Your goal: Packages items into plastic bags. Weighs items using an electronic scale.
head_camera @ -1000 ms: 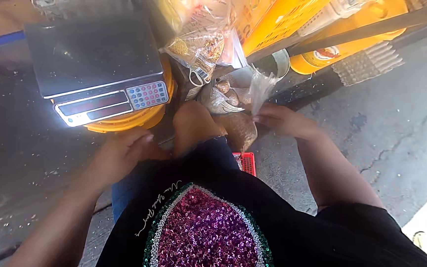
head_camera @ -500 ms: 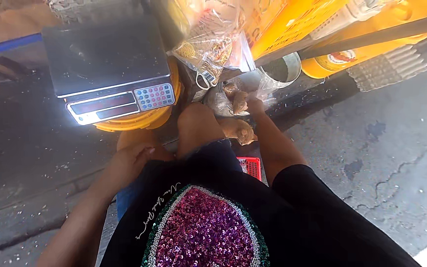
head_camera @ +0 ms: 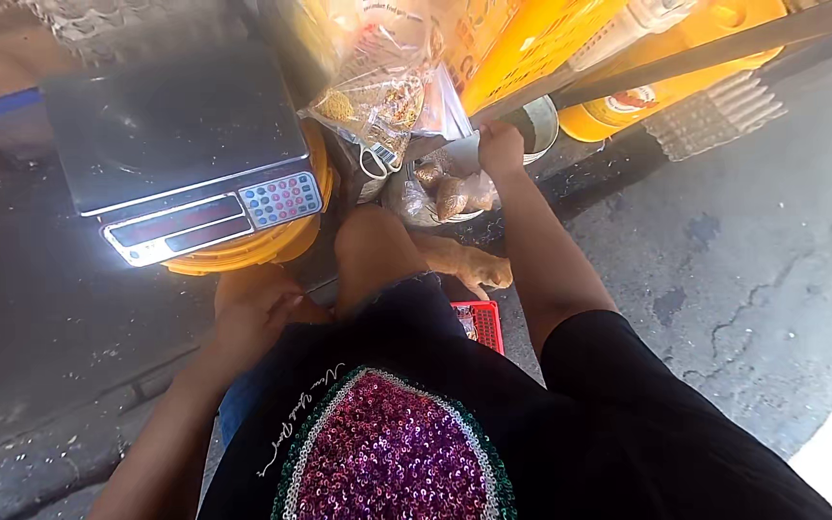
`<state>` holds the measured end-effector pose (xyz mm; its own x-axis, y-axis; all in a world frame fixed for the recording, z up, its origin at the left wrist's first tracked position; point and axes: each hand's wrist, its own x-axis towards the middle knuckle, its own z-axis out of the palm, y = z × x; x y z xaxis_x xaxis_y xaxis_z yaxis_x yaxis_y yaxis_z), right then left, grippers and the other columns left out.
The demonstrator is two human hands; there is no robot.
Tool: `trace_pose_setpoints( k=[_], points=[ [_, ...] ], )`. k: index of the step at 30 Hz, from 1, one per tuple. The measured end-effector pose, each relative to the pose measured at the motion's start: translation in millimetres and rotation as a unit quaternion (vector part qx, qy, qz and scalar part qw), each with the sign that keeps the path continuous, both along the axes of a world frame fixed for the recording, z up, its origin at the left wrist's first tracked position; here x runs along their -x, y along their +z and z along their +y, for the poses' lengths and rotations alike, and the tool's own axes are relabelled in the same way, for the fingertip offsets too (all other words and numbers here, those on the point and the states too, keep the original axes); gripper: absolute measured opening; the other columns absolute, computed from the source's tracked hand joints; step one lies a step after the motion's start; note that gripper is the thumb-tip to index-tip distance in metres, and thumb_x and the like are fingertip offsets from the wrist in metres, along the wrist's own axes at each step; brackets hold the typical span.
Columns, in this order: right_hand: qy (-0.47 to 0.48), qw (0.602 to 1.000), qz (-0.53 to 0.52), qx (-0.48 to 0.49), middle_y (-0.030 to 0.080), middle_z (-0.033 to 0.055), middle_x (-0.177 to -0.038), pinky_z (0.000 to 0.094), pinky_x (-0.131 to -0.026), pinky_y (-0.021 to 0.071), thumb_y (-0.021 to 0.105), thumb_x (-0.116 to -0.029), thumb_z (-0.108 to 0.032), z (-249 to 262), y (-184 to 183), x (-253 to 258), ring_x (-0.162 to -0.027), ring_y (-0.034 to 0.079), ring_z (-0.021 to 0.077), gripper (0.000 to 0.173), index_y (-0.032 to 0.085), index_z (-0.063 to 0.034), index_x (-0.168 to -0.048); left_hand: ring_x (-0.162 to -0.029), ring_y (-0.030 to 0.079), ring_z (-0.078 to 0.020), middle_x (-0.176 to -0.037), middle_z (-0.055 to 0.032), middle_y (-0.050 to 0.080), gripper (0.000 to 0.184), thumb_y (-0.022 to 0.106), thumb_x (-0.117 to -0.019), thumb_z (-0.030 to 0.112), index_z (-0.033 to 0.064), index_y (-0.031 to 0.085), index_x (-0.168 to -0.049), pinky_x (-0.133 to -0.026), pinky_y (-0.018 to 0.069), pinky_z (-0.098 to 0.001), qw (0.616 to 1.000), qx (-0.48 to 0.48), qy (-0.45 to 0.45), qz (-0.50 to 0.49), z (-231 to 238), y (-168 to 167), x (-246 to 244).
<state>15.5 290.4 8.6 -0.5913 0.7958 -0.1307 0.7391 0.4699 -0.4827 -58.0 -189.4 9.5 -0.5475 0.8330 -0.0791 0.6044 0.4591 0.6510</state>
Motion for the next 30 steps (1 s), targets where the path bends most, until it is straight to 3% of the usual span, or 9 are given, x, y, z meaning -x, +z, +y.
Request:
trace_pose_setpoints(
  k=[4, 8, 12, 14, 16, 19, 22, 25, 30],
  points=[
    [0.001, 0.996, -0.073, 0.047, 0.059, 0.0305, -0.137, 0.0672, -0.107, 0.0393, 0.036, -0.1110, -0.021, 19, -27, 23, -0.132, 0.053, 0.0483, 0.042, 0.059, 0.0019, -0.137, -0.079, 0.069, -0.0219, -0.091, -0.0136, 0.073, 0.033, 0.051, -0.1053, 0.027, 0.0023, 0.072, -0.114, -0.075, 0.0575, -0.0387, 0.999, -0.017, 0.019, 0.022, -15, 3, -1],
    [-0.035, 0.998, 0.022, 0.043, 0.067, 0.0240, -0.127, 0.0641, -0.104, 0.0440, 0.055, -0.1035, -0.019, 15, -38, 34, -0.123, 0.061, 0.0432, 0.030, 0.070, -0.0030, -0.124, -0.077, 0.067, -0.0216, -0.090, -0.0144, 0.071, 0.031, 0.053, -0.1048, 0.024, 0.0003, 0.072, -0.111, -0.074, 0.0562, -0.0388, 0.999, 0.003, 0.054, 0.003, -39, 1, -5],
    [-0.098, 0.984, 0.137, 0.060, 0.068, 0.0224, -0.117, 0.0554, -0.099, 0.0471, 0.067, -0.0980, -0.024, 9, -36, 36, -0.113, 0.064, 0.0360, 0.033, 0.068, 0.0012, -0.119, -0.072, 0.062, -0.0132, -0.084, -0.0106, 0.068, 0.032, 0.053, -0.1046, 0.027, 0.0013, 0.072, -0.105, -0.068, 0.0524, -0.0303, 0.997, -0.009, 0.071, -0.013, -38, 5, -5],
    [-0.139, 0.950, 0.248, 0.128, 0.063, 0.0189, -0.108, 0.0418, -0.082, 0.0538, 0.062, -0.1006, -0.018, 7, -43, 34, -0.093, 0.064, 0.0242, 0.031, 0.058, 0.0050, -0.121, -0.073, 0.063, -0.0118, -0.084, -0.0092, 0.069, 0.033, 0.054, -0.1045, 0.029, 0.0028, 0.074, -0.105, -0.070, 0.0534, -0.0290, 0.997, -0.031, 0.073, -0.004, -31, 7, -2],
    [-0.195, 0.876, 0.369, 0.241, 0.057, 0.0128, -0.104, 0.0304, -0.072, 0.0591, 0.055, -0.1032, -0.007, 2, -45, 31, -0.080, 0.066, 0.0148, 0.027, 0.046, 0.0034, -0.126, -0.071, 0.061, -0.0062, -0.082, -0.0058, 0.068, 0.031, 0.056, -0.1039, 0.029, 0.0039, 0.074, -0.104, -0.068, 0.0512, -0.0236, 0.996, -0.050, 0.073, -0.016, -22, 9, 0],
    [-0.253, 0.785, 0.459, 0.331, 0.055, 0.0099, -0.104, 0.0266, -0.074, 0.0602, 0.050, -0.1038, 0.001, -1, -42, 22, -0.080, 0.067, 0.0129, 0.032, 0.037, -0.0003, -0.133, -0.067, 0.054, 0.0055, -0.078, 0.0018, 0.066, 0.028, 0.059, -0.1021, 0.029, 0.0049, 0.073, -0.102, -0.065, 0.0457, -0.0127, 0.993, -0.078, 0.056, -0.069, -11, 10, 1],
    [-0.256, 0.809, 0.420, 0.321, 0.054, 0.0040, -0.094, 0.0227, -0.064, 0.0515, 0.064, -0.0981, -0.003, 6, -46, 13, -0.068, 0.055, 0.0073, 0.038, 0.046, -0.0041, -0.132, -0.066, 0.053, 0.0071, -0.076, 0.0039, 0.065, 0.028, 0.060, -0.1016, 0.031, 0.0062, 0.074, -0.101, -0.065, 0.0448, -0.0121, 0.993, -0.079, 0.039, -0.077, -2, 8, -2],
    [-0.273, 0.831, 0.370, 0.313, 0.047, -0.0019, -0.080, 0.0222, -0.057, 0.0456, 0.061, -0.1036, -0.029, 7, -42, 11, -0.059, 0.046, 0.0056, 0.027, 0.053, -0.0088, -0.120, -0.067, 0.053, 0.0079, -0.077, 0.0040, 0.065, 0.028, 0.059, -0.1017, 0.030, 0.0055, 0.073, -0.101, -0.065, 0.0448, -0.0110, 0.992, -0.089, 0.036, -0.079, -1, 5, -1],
    [-0.286, 0.754, 0.440, 0.395, 0.059, 0.0123, -0.113, 0.0240, -0.066, 0.0547, 0.036, -0.1131, -0.029, 6, -33, 14, -0.076, 0.063, 0.0135, 0.040, 0.035, -0.0085, -0.147, -0.069, 0.054, 0.0106, -0.079, 0.0041, 0.066, 0.029, 0.060, -0.1018, 0.030, 0.0031, 0.072, -0.102, -0.066, 0.0453, -0.0081, 0.990, -0.107, 0.044, -0.081, -7, 3, -4]
  ],
)
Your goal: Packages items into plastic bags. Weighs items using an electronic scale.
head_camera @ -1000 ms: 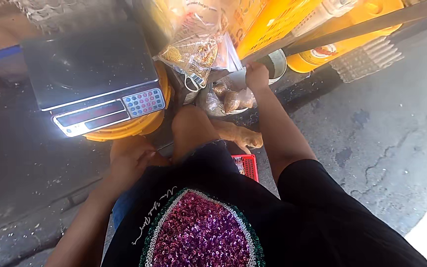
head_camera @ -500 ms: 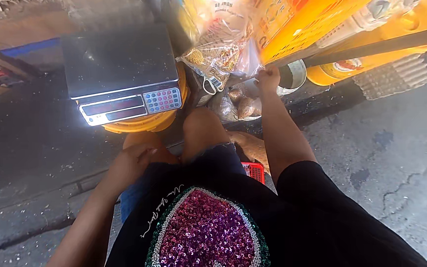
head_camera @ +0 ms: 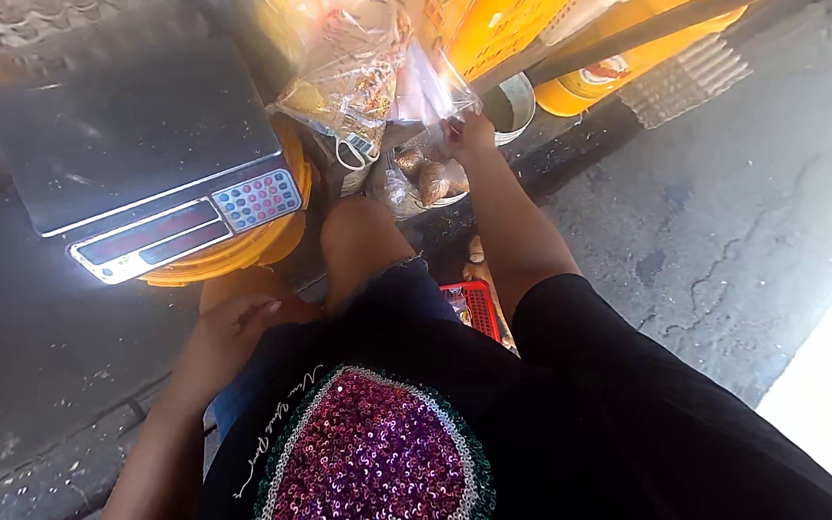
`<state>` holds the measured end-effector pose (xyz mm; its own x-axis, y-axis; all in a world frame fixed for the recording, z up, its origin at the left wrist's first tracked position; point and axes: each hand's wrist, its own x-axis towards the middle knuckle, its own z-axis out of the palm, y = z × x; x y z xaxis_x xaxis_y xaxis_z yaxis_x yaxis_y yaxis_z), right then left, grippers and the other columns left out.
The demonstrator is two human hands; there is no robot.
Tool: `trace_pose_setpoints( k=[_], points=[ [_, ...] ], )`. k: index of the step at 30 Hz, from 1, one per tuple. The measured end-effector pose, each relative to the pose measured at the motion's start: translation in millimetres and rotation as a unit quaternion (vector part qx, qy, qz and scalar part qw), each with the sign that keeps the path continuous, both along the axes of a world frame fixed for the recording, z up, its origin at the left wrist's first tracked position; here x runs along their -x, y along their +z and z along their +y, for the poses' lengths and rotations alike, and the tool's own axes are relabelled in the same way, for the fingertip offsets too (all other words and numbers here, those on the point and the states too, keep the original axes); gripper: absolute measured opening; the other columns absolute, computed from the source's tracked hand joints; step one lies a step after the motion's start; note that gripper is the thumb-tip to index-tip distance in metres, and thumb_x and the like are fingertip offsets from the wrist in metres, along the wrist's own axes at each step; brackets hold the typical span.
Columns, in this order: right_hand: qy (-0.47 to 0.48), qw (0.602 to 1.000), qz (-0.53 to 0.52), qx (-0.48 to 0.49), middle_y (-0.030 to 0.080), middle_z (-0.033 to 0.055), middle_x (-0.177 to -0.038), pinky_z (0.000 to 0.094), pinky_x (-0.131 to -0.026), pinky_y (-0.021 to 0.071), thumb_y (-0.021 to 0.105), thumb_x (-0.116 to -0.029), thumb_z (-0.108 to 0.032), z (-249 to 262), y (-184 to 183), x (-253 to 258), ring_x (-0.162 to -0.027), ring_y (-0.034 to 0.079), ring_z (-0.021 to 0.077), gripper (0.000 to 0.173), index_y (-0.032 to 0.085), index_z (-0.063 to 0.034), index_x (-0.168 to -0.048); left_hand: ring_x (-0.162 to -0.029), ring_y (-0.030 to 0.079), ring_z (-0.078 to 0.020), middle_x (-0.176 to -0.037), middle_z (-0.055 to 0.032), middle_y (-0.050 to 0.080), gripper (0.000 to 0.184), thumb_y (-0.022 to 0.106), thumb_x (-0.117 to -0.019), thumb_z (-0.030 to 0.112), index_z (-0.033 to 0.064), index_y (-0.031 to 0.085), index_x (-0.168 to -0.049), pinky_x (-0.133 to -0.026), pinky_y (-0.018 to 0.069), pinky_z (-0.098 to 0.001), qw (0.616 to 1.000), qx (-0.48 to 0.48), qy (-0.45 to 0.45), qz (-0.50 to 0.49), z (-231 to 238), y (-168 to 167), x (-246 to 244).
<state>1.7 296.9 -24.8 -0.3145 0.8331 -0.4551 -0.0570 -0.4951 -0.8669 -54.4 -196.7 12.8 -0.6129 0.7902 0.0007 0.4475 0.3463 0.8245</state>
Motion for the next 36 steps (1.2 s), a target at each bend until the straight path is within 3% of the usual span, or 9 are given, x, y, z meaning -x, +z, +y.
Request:
trace_pose_setpoints(
  k=[4, 6, 9, 16, 18, 21, 24, 29, 36],
  points=[
    [0.028, 0.997, 0.067, 0.010, 0.040, 0.0210, -0.152, 0.0417, -0.081, 0.0611, 0.030, -0.1137, -0.033, -4, 8, -1, -0.107, 0.066, 0.0333, 0.052, 0.016, -0.0180, -0.161, -0.067, 0.052, 0.0125, -0.078, 0.0060, 0.065, 0.027, 0.060, -0.1009, 0.027, 0.0022, 0.071, -0.101, -0.064, 0.0435, -0.0063, 1.000, 0.000, 0.007, -0.012, -4, 0, -3],
    [0.076, 0.993, 0.087, 0.019, 0.023, 0.0187, -0.165, 0.0557, -0.095, 0.0560, 0.027, -0.1133, -0.036, -5, 8, -3, -0.133, 0.053, 0.0412, 0.055, 0.011, -0.0208, -0.164, -0.067, 0.052, 0.0126, -0.077, 0.0066, 0.065, 0.026, 0.061, -0.1010, 0.026, 0.0023, 0.071, -0.100, -0.063, 0.0433, -0.0064, 1.000, 0.004, 0.004, -0.020, -5, 1, -4],
    [0.137, 0.986, 0.089, 0.034, 0.018, 0.0131, -0.170, 0.0630, -0.105, 0.0478, 0.024, -0.1125, -0.044, -7, 6, -4, -0.146, 0.040, 0.0399, 0.057, 0.010, -0.0244, -0.164, -0.066, 0.051, 0.0105, -0.076, 0.0062, 0.064, 0.028, 0.060, -0.1014, 0.029, 0.0039, 0.072, -0.101, -0.063, 0.0430, -0.0083, 0.999, 0.026, -0.005, -0.020, -4, 3, -4],
    [0.048, 0.984, 0.169, -0.033, 0.025, 0.0119, -0.166, 0.0549, -0.106, 0.0486, 0.021, -0.1130, -0.042, -18, 1, -38, -0.144, 0.044, 0.0337, 0.055, 0.007, -0.0236, -0.163, -0.065, 0.051, 0.0099, -0.074, 0.0063, 0.063, 0.028, 0.060, -0.1019, 0.030, 0.0051, 0.073, -0.100, -0.063, 0.0430, -0.0094, 1.000, -0.002, 0.014, -0.001, -4, 0, -5],
    [0.001, 0.986, 0.164, -0.032, 0.035, 0.0112, -0.160, 0.0476, -0.102, 0.0520, 0.019, -0.1132, -0.042, -26, -2, -51, -0.136, 0.052, 0.0298, 0.052, 0.014, -0.0213, -0.161, -0.066, 0.052, 0.0094, -0.075, 0.0059, 0.064, 0.028, 0.061, -0.1017, 0.029, 0.0046, 0.073, -0.100, -0.064, 0.0444, -0.0099, 0.999, -0.021, 0.026, 0.002, -5, -5, -7],
    [-0.025, 0.980, 0.199, -0.020, 0.063, 0.0040, -0.125, 0.0360, -0.091, 0.0556, 0.026, -0.1133, -0.036, -55, 8, -70, -0.109, 0.066, 0.0172, 0.039, 0.044, -0.0151, -0.141, -0.069, 0.057, 0.0060, -0.077, 0.0040, 0.067, 0.027, 0.062, -0.1007, 0.030, 0.0057, 0.073, -0.100, -0.068, 0.0485, -0.0150, 0.999, -0.026, 0.033, 0.023, 0, -6, -6],
    [0.087, 0.955, 0.284, 0.012, 0.071, 0.0018, -0.093, 0.0334, -0.076, 0.0593, 0.020, -0.1122, -0.031, -98, 21, -77, -0.083, 0.070, 0.0146, 0.040, 0.058, -0.0158, -0.109, -0.077, 0.062, 0.0011, -0.088, 0.0014, 0.069, 0.019, 0.064, -0.0996, 0.023, 0.0071, 0.073, -0.104, -0.074, 0.0533, -0.0205, 0.999, -0.024, 0.026, 0.016, 15, -4, -1],
    [0.289, 0.905, 0.309, 0.042, 0.073, -0.0003, -0.111, 0.0309, -0.078, 0.0601, 0.021, -0.1107, -0.030, -162, 43, -76, -0.096, 0.071, 0.0129, 0.044, 0.064, -0.0227, -0.116, -0.089, 0.067, -0.0120, -0.106, -0.0107, 0.069, 0.023, 0.060, -0.1024, 0.013, -0.0005, 0.065, -0.120, -0.082, 0.0572, -0.0319, 0.993, -0.059, 0.028, -0.102, 62, 7, -1],
    [0.383, 0.896, 0.224, 0.024, 0.072, -0.0023, -0.108, 0.0410, -0.090, 0.0582, 0.022, -0.1089, -0.027, -219, 33, -64, -0.105, 0.068, 0.0137, 0.041, 0.063, -0.0219, -0.118, -0.113, 0.062, -0.0062, -0.129, -0.0077, 0.064, 0.042, 0.055, -0.1016, 0.006, 0.0022, 0.052, -0.143, -0.099, 0.0534, -0.0290, 0.963, -0.143, 0.055, -0.222, 72, 13, -11]
  ],
)
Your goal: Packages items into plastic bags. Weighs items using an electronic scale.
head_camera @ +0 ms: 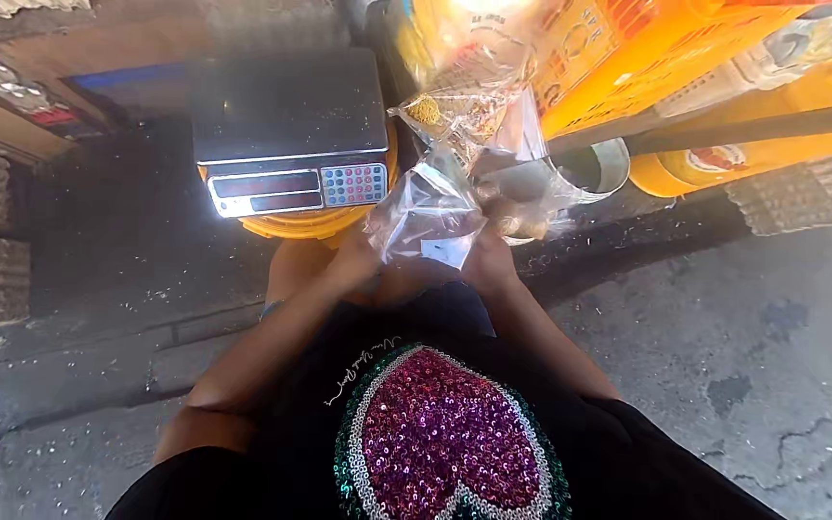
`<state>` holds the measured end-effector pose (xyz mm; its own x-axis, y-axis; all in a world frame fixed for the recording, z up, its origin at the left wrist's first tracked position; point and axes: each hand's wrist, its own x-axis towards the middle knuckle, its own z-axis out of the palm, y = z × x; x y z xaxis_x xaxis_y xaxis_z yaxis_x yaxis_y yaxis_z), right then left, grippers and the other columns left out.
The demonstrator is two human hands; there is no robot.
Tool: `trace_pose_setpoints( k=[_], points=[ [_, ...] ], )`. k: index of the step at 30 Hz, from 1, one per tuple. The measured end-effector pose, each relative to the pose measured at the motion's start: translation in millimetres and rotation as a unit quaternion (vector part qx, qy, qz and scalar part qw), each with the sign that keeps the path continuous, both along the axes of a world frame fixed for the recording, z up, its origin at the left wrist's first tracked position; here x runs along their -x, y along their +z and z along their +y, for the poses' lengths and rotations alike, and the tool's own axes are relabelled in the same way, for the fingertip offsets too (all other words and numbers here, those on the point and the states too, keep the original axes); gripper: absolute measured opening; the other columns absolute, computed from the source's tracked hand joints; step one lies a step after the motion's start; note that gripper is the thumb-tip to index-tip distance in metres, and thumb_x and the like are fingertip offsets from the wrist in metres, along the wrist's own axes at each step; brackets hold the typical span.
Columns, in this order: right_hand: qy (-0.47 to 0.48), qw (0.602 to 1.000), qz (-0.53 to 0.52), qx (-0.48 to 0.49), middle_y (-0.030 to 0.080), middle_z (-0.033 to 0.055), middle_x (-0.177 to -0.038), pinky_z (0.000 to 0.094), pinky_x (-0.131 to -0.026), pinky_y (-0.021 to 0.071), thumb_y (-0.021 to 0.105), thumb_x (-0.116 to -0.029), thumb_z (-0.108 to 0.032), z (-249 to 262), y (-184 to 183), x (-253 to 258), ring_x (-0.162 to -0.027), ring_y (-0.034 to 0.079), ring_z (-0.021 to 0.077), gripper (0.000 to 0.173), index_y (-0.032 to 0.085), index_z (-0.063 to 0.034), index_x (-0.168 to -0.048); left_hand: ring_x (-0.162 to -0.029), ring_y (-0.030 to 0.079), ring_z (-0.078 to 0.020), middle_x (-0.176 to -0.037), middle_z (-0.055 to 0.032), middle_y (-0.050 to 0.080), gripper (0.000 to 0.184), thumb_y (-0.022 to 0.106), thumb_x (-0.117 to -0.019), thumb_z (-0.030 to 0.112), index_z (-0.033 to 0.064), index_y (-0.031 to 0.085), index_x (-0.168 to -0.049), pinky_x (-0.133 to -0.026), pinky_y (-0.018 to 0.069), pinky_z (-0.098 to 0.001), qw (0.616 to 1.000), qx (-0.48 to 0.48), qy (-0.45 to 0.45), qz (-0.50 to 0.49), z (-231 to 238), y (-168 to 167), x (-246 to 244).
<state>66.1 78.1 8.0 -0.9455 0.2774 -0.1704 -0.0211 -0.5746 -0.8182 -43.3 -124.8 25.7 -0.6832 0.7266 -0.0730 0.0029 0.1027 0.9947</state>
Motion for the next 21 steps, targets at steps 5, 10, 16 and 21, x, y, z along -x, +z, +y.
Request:
trace_pose_setpoints(
  k=[5, 10, 16, 21],
  points=[
    [0.025, 0.999, 0.013, 0.042, 0.074, 0.0022, -0.110, 0.0420, -0.092, 0.0591, 0.024, -0.1096, -0.027, -7, -10, 2, -0.105, 0.070, 0.0172, 0.042, 0.064, -0.0189, -0.118, -0.104, 0.066, -0.0088, -0.117, -0.0020, 0.068, 0.030, 0.049, -0.1045, 0.012, 0.0065, 0.058, -0.133, -0.092, 0.0573, -0.0321, 0.989, -0.102, 0.027, -0.106, -9, -20, 2],
    [0.057, 0.997, 0.025, 0.051, 0.074, 0.0051, -0.110, 0.0394, -0.085, 0.0614, 0.032, -0.1075, -0.030, -16, -15, 3, -0.098, 0.072, 0.0193, 0.036, 0.061, -0.0201, -0.127, -0.109, 0.065, -0.0111, -0.119, 0.0012, 0.069, 0.046, 0.044, -0.1040, 0.045, 0.0125, 0.059, -0.132, -0.096, 0.0552, -0.0358, 0.969, -0.170, 0.007, -0.178, -4, -28, -3],
    [0.051, 0.998, 0.030, 0.009, 0.072, 0.0064, -0.114, 0.0450, -0.092, 0.0590, 0.042, -0.1076, -0.036, -16, -25, -2, -0.105, 0.070, 0.0210, 0.035, 0.058, -0.0173, -0.132, -0.089, 0.067, -0.0048, -0.099, 0.0025, 0.072, 0.020, 0.052, -0.1044, 0.010, 0.0062, 0.068, -0.116, -0.084, 0.0581, -0.0277, 0.990, -0.104, 0.053, -0.074, 0, -26, -7],
    [0.027, 0.994, -0.092, 0.058, 0.073, 0.0104, -0.109, 0.0437, -0.085, 0.0609, 0.028, -0.1113, -0.039, -15, -23, 0, -0.099, 0.071, 0.0229, 0.046, 0.058, -0.0100, -0.131, -0.065, 0.059, -0.0004, -0.075, 0.0061, 0.064, 0.015, 0.069, -0.0895, 0.000, 0.0115, 0.061, -0.086, -0.061, 0.0521, -0.0195, 0.990, -0.088, 0.112, -0.003, -6, -24, -1]
  ],
)
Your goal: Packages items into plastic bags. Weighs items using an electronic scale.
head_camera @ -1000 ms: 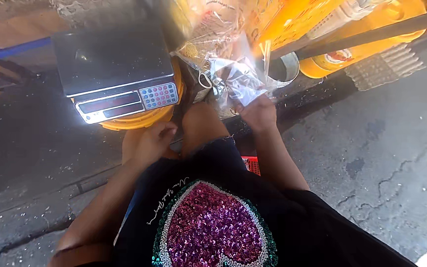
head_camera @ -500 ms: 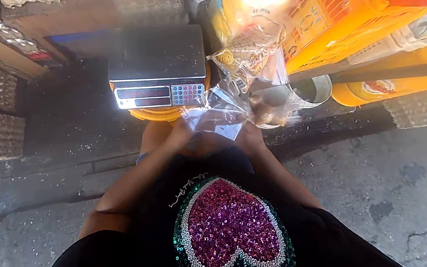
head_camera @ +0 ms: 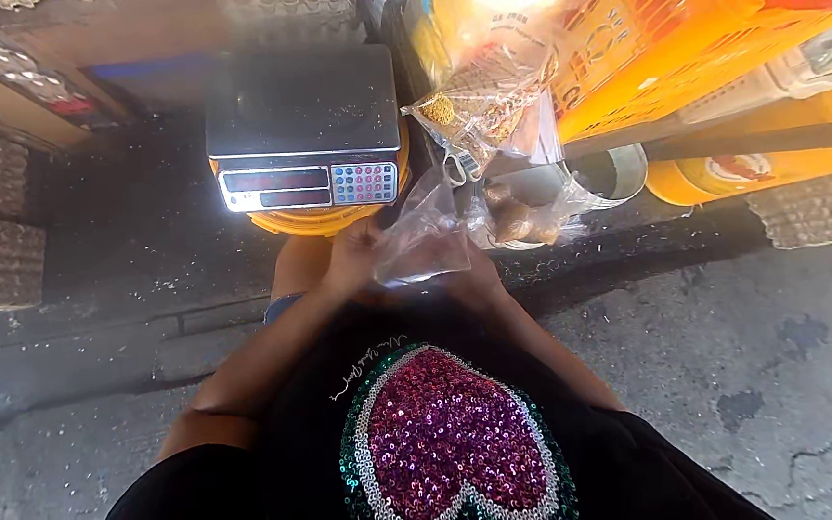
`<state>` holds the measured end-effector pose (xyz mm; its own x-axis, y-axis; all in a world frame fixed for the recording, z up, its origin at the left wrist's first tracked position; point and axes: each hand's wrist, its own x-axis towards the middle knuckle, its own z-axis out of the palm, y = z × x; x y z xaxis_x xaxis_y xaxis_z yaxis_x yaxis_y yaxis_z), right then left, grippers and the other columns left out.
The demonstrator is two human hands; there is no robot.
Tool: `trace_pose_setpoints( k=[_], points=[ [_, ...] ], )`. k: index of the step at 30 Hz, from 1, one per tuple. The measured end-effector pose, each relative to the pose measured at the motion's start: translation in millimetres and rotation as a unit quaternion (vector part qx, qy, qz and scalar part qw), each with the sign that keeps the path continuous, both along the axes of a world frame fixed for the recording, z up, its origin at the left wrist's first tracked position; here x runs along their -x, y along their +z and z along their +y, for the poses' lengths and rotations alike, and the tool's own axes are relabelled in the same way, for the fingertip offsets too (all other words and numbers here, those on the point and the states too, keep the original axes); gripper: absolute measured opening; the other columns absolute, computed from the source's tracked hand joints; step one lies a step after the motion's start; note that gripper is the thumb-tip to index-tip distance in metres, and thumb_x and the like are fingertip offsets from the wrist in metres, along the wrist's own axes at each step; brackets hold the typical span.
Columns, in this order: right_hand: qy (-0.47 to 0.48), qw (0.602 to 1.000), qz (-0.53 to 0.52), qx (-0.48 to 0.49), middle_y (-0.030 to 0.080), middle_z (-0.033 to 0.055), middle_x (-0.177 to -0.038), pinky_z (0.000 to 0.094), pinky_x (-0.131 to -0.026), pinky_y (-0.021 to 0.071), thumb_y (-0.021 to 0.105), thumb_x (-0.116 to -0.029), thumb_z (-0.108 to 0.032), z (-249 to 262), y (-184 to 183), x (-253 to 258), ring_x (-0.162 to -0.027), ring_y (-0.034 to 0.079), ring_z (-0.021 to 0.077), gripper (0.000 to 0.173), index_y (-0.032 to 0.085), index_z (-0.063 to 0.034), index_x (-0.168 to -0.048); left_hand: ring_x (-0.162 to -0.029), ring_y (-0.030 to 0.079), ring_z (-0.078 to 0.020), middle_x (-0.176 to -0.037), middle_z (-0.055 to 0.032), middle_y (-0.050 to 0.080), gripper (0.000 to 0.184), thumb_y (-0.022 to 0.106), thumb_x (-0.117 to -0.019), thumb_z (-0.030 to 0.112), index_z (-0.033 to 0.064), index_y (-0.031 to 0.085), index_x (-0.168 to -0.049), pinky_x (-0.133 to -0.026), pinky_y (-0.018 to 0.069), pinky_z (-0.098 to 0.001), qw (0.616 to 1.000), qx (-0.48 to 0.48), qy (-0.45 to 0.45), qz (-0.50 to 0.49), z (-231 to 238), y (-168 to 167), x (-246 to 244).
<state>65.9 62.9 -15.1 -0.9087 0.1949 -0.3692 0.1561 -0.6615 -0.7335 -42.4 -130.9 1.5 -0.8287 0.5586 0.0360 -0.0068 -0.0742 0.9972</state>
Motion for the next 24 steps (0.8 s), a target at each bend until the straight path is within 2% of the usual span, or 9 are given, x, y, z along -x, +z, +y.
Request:
trace_pose_setpoints(
  k=[4, 6, 9, 12, 15, 18, 20, 22, 24],
  points=[
    [-0.129, 0.976, -0.149, -0.088, 0.066, 0.0095, -0.113, 0.0324, -0.077, 0.0579, 0.027, -0.1136, -0.033, 16, 2, 8, -0.088, 0.068, 0.0162, 0.045, 0.045, -0.0056, -0.144, -0.062, 0.056, -0.0005, -0.069, 0.0074, 0.060, 0.018, 0.061, -0.1019, 0.011, 0.0102, 0.061, -0.084, -0.063, 0.0498, -0.0199, 0.995, 0.042, 0.084, -0.043, -6, 12, 15],
    [-0.185, 0.956, -0.112, -0.197, 0.064, 0.0073, -0.117, 0.0300, -0.080, 0.0562, 0.036, -0.1120, -0.023, 22, 6, 5, -0.094, 0.067, 0.0129, 0.036, 0.047, -0.0044, -0.141, -0.076, 0.063, -0.0027, -0.084, 0.0019, 0.064, 0.004, 0.062, -0.1000, 0.006, 0.0026, 0.062, -0.100, -0.075, 0.0556, -0.0231, 0.997, 0.054, 0.062, -0.006, -14, 7, 25],
    [-0.185, 0.898, 0.032, -0.398, 0.059, 0.0050, -0.127, 0.0316, -0.098, 0.0508, 0.045, -0.1041, -0.015, 21, 16, -5, -0.114, 0.059, 0.0098, 0.033, 0.053, -0.0005, -0.133, -0.086, 0.067, -0.0055, -0.098, -0.0038, 0.068, 0.019, 0.062, -0.0973, -0.001, -0.0008, 0.056, -0.116, -0.081, 0.0581, -0.0260, 0.997, 0.069, 0.043, 0.011, -19, 12, 24],
    [-0.072, 0.843, 0.151, -0.511, 0.069, 0.0027, -0.113, 0.0311, -0.089, 0.0567, 0.056, -0.1039, -0.019, 3, 33, -7, -0.101, 0.066, 0.0079, 0.023, 0.065, -0.0027, -0.116, -0.071, 0.063, -0.0053, -0.094, -0.0015, 0.067, 0.031, 0.073, -0.0896, -0.002, 0.0079, 0.059, -0.115, -0.063, 0.0555, -0.0221, 0.996, 0.075, 0.039, 0.027, -14, 15, 11],
    [0.115, 0.819, 0.132, -0.546, 0.069, 0.0153, -0.122, 0.0405, -0.095, 0.0568, 0.073, -0.0935, -0.032, -22, 43, 8, -0.109, 0.067, 0.0195, 0.047, 0.067, 0.0016, -0.126, -0.067, 0.059, -0.0069, -0.083, -0.0023, 0.062, 0.035, 0.075, -0.0847, -0.003, 0.0035, 0.059, -0.115, -0.061, 0.0536, -0.0246, 0.994, 0.102, -0.001, 0.037, -2, 19, -5],
    [0.116, 0.835, 0.092, -0.530, 0.071, 0.0088, -0.095, 0.0298, -0.079, 0.0578, 0.078, -0.0899, -0.025, -29, 44, 19, -0.085, 0.067, 0.0102, 0.027, 0.072, 0.0002, -0.098, -0.067, 0.057, -0.0053, -0.079, 0.0000, 0.058, 0.048, 0.075, -0.0813, -0.004, 0.0030, 0.057, -0.125, -0.063, 0.0517, -0.0233, 0.990, 0.119, -0.032, 0.071, -3, 21, -7],
    [0.079, 0.804, 0.114, -0.578, 0.063, 0.0071, -0.078, 0.0253, -0.063, 0.0503, 0.071, -0.0910, -0.014, -20, 39, 22, -0.069, 0.058, 0.0085, 0.021, 0.065, 0.0005, -0.078, -0.062, 0.051, -0.0048, -0.075, 0.0021, 0.054, 0.058, 0.071, -0.0818, -0.003, 0.0065, 0.053, -0.136, -0.058, 0.0464, -0.0227, 0.978, 0.161, 0.008, 0.133, -16, 26, 1],
    [0.059, 0.745, 0.144, -0.648, 0.061, 0.0078, -0.078, 0.0260, -0.059, 0.0485, 0.069, -0.0894, -0.011, -11, 32, 24, -0.067, 0.056, 0.0113, 0.023, 0.059, -0.0027, -0.071, -0.062, 0.054, -0.0089, -0.080, -0.0013, 0.057, 0.057, 0.071, -0.0890, 0.006, 0.0088, 0.051, -0.142, -0.056, 0.0497, -0.0275, 0.949, 0.213, 0.068, 0.223, -32, 22, 14],
    [0.070, 0.728, 0.119, -0.672, 0.064, 0.0115, -0.085, 0.0321, -0.065, 0.0534, 0.070, -0.0865, -0.009, -14, 33, 23, -0.074, 0.061, 0.0175, 0.017, 0.062, -0.0017, -0.074, -0.075, 0.058, -0.0171, -0.103, -0.0115, 0.060, 0.045, 0.067, -0.0972, 0.013, 0.0068, 0.053, -0.140, -0.064, 0.0525, -0.0356, 0.922, 0.265, 0.107, 0.262, -38, 22, 21]
  ],
)
